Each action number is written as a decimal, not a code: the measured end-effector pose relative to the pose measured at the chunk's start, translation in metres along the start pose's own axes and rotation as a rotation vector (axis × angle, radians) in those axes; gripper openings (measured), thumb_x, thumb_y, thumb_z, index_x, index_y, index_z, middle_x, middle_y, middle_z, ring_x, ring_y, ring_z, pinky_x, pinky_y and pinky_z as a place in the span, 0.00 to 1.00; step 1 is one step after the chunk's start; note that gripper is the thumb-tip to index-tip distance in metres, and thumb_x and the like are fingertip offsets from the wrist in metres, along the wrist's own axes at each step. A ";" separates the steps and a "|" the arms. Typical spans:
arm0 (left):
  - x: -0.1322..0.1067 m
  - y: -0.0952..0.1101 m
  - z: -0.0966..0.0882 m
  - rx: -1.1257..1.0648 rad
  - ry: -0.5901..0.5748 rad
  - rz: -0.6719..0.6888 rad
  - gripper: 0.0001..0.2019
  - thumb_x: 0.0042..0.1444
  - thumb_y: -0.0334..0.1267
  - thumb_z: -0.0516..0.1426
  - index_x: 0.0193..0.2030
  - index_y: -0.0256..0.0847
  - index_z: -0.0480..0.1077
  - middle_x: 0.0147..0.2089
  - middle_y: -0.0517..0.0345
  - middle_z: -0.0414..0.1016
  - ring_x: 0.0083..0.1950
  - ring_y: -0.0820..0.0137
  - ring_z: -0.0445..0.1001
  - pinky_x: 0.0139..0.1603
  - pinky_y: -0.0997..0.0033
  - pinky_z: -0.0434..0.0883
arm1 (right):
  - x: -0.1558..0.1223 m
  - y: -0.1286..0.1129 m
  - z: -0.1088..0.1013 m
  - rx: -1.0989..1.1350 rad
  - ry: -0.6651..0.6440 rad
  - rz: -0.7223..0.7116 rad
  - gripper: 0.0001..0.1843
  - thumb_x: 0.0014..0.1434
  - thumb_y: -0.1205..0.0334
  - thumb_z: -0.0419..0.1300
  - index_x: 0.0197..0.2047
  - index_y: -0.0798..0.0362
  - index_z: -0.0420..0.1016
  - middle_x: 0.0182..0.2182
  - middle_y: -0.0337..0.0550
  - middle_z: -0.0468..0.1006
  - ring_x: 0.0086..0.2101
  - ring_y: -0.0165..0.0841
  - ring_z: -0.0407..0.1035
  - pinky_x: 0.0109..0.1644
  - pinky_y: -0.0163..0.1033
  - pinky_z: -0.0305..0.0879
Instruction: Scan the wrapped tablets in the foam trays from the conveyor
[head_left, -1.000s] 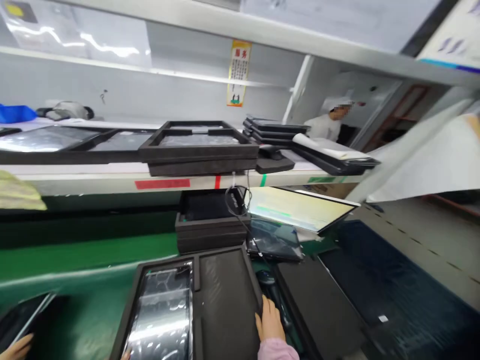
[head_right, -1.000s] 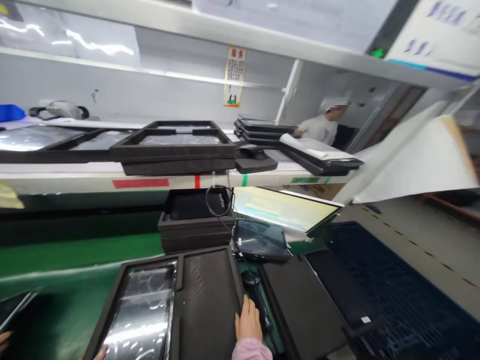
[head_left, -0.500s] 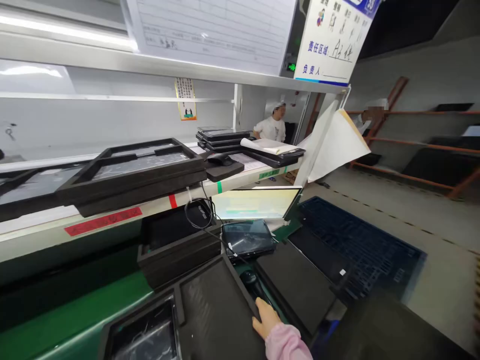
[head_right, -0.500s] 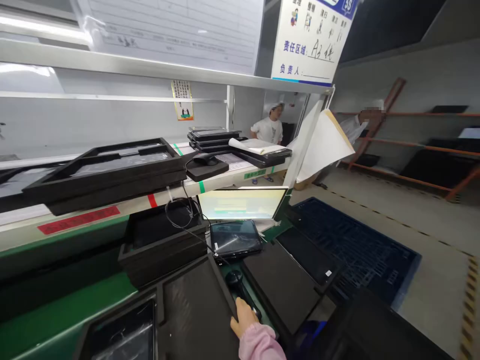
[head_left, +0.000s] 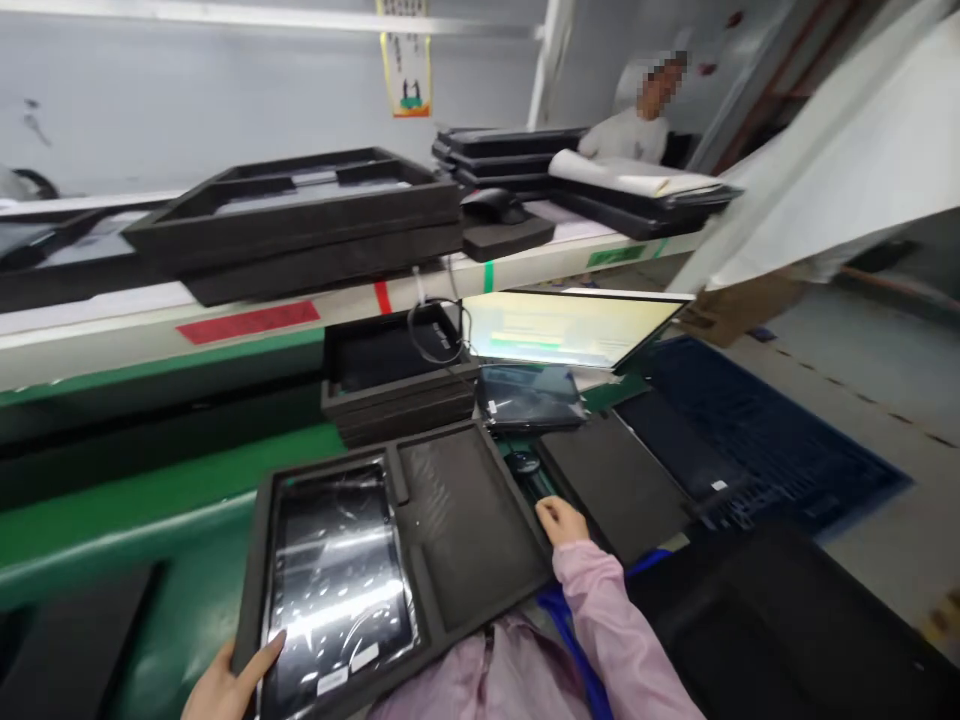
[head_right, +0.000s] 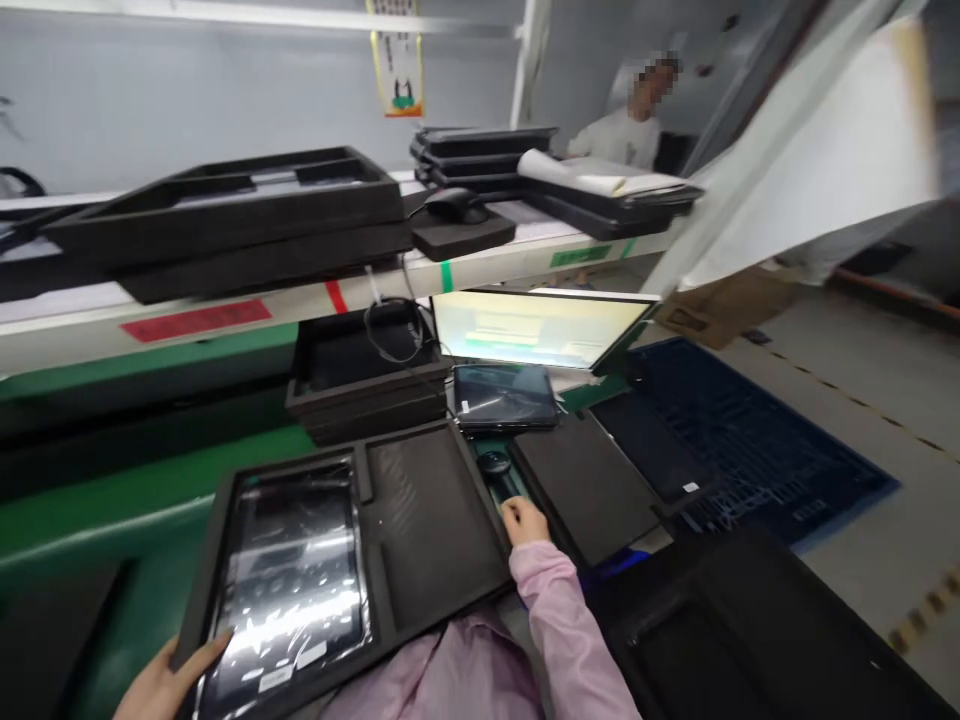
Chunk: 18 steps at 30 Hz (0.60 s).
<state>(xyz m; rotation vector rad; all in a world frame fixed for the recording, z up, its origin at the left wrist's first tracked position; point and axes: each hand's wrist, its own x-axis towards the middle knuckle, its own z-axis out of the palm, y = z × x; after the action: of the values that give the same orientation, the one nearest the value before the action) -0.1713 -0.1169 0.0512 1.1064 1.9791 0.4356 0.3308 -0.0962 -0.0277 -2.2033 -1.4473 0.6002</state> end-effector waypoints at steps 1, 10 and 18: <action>-0.008 0.008 -0.002 -0.011 0.020 -0.032 0.28 0.37 0.61 0.57 0.39 0.41 0.69 0.37 0.54 0.78 0.45 0.52 0.74 0.51 0.54 0.69 | 0.007 0.006 0.002 0.010 0.043 0.021 0.17 0.55 0.58 0.46 0.39 0.58 0.71 0.38 0.50 0.76 0.38 0.35 0.71 0.47 0.39 0.66; -0.046 0.028 -0.004 -0.202 0.126 0.183 0.29 0.36 0.58 0.61 0.39 0.37 0.68 0.36 0.54 0.77 0.42 0.56 0.74 0.40 0.66 0.72 | 0.012 -0.003 0.004 0.148 0.402 -0.062 0.19 0.53 0.52 0.47 0.38 0.57 0.70 0.38 0.53 0.74 0.40 0.41 0.69 0.48 0.47 0.64; -0.048 0.003 0.007 -0.314 0.150 0.169 0.32 0.33 0.56 0.62 0.43 0.38 0.63 0.45 0.53 0.74 0.49 0.58 0.70 0.46 0.71 0.71 | -0.008 -0.036 0.035 0.213 0.190 -0.352 0.22 0.55 0.49 0.50 0.46 0.56 0.67 0.41 0.53 0.72 0.38 0.39 0.68 0.44 0.48 0.67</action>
<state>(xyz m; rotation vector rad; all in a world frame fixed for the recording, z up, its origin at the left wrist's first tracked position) -0.1507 -0.1552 0.0718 1.0659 1.8680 0.9099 0.2813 -0.0861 -0.0343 -1.7378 -1.5422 0.3915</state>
